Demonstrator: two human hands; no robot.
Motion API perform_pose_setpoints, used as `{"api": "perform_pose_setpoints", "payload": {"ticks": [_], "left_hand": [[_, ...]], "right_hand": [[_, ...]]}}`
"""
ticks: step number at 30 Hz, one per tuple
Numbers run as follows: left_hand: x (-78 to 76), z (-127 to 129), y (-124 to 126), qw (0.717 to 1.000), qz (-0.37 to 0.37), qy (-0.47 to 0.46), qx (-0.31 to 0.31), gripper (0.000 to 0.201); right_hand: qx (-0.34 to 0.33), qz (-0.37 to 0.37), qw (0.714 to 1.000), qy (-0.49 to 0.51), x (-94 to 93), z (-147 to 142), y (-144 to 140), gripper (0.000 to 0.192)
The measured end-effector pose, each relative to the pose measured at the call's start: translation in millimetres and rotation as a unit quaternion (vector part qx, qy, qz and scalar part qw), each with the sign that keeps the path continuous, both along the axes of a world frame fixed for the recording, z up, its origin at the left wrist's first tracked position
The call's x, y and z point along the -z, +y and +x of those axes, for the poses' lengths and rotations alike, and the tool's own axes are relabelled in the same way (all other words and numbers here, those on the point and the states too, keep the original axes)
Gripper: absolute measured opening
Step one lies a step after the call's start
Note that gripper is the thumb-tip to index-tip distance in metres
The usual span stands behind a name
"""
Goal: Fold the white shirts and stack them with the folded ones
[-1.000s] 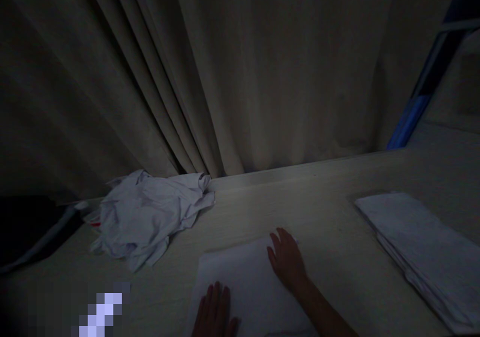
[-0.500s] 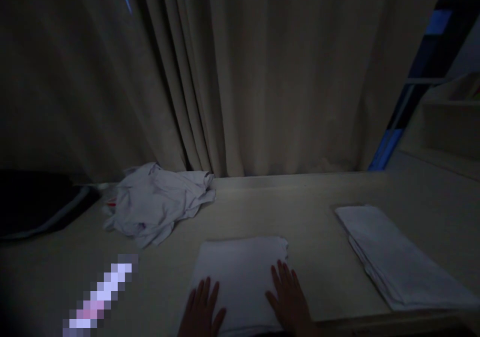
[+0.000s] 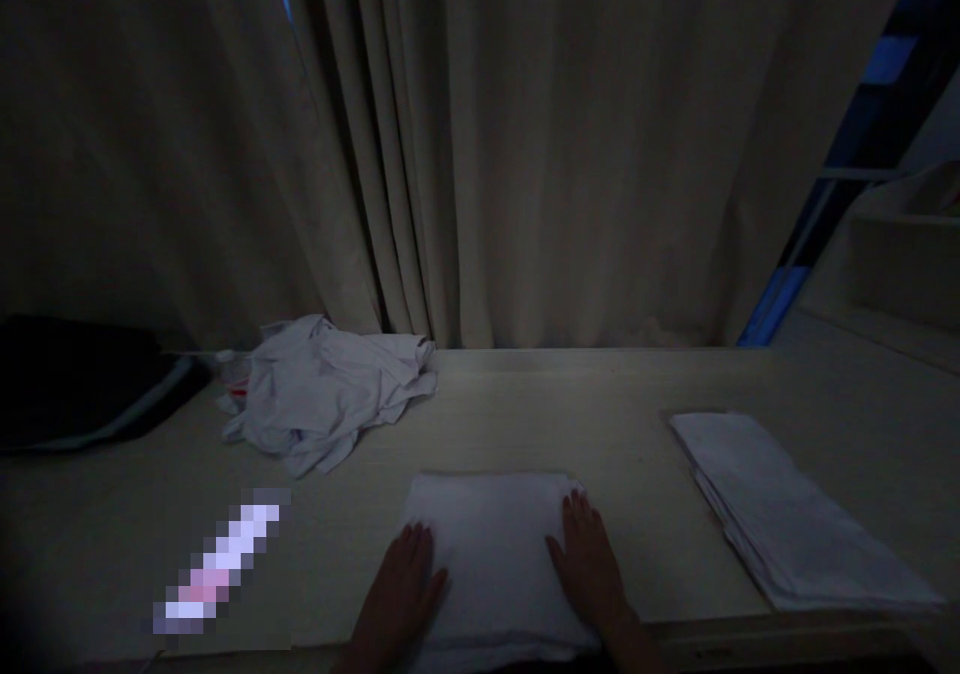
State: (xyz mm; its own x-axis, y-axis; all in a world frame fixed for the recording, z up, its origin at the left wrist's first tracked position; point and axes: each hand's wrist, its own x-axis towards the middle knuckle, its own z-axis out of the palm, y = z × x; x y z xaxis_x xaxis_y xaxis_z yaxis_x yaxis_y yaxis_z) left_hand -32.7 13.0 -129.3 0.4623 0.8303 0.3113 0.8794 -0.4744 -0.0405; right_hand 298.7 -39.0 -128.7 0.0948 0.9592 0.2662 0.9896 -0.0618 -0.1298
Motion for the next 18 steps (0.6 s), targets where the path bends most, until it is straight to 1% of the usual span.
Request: {"api": "perform_pose_setpoints", "payload": {"ticks": [2, 4, 7, 9, 10, 12, 14, 16, 18], "left_hand": [[4.3, 7.5, 9.5, 1.000, 0.029, -0.002, 0.000, 0.061], [13.2, 11.1, 15.8, 0.998, 0.057, -0.005, -0.014, 0.061], [28.8, 9.5, 18.7, 0.995, 0.093, -0.010, -0.026, 0.062], [34.1, 7.3, 17.5, 0.995, 0.094, -0.010, -0.023, 0.061], [34.1, 7.1, 16.7, 0.996, 0.088, -0.010, -0.023, 0.061], [29.1, 9.0, 16.8, 0.997, 0.070, -0.014, -0.028, 0.063], [20.0, 14.0, 21.4, 0.997, 0.056, -0.022, -0.039, 0.065], [10.7, 20.6, 30.8, 0.998, 0.048, -0.026, -0.036, 0.065], [4.7, 26.9, 42.7, 0.999, 0.042, -0.024, -0.019, 0.062]], "right_hand": [[-0.008, 0.009, 1.000, 0.004, 1.1, -10.3, 13.8, 0.070], [-0.010, 0.002, 1.000, 0.012, 10.6, -18.9, 22.4, 0.070], [-0.014, -0.003, 1.000, 0.022, 31.7, -23.5, 25.5, 0.071], [-0.012, 0.004, 1.000, 0.023, 40.5, -22.1, 24.2, 0.071], [-0.010, 0.007, 1.000, 0.023, 41.4, -21.2, 23.4, 0.071], [-0.006, 0.007, 1.000, 0.020, 36.3, -21.3, 21.9, 0.072], [-0.005, 0.010, 1.000, 0.015, 24.9, -27.2, 19.9, 0.070], [-0.018, 0.018, 1.000, 0.011, 12.4, -40.3, 16.1, 0.069], [-0.054, 0.021, 0.998, 0.013, 3.5, -58.5, 9.8, 0.068]]}}
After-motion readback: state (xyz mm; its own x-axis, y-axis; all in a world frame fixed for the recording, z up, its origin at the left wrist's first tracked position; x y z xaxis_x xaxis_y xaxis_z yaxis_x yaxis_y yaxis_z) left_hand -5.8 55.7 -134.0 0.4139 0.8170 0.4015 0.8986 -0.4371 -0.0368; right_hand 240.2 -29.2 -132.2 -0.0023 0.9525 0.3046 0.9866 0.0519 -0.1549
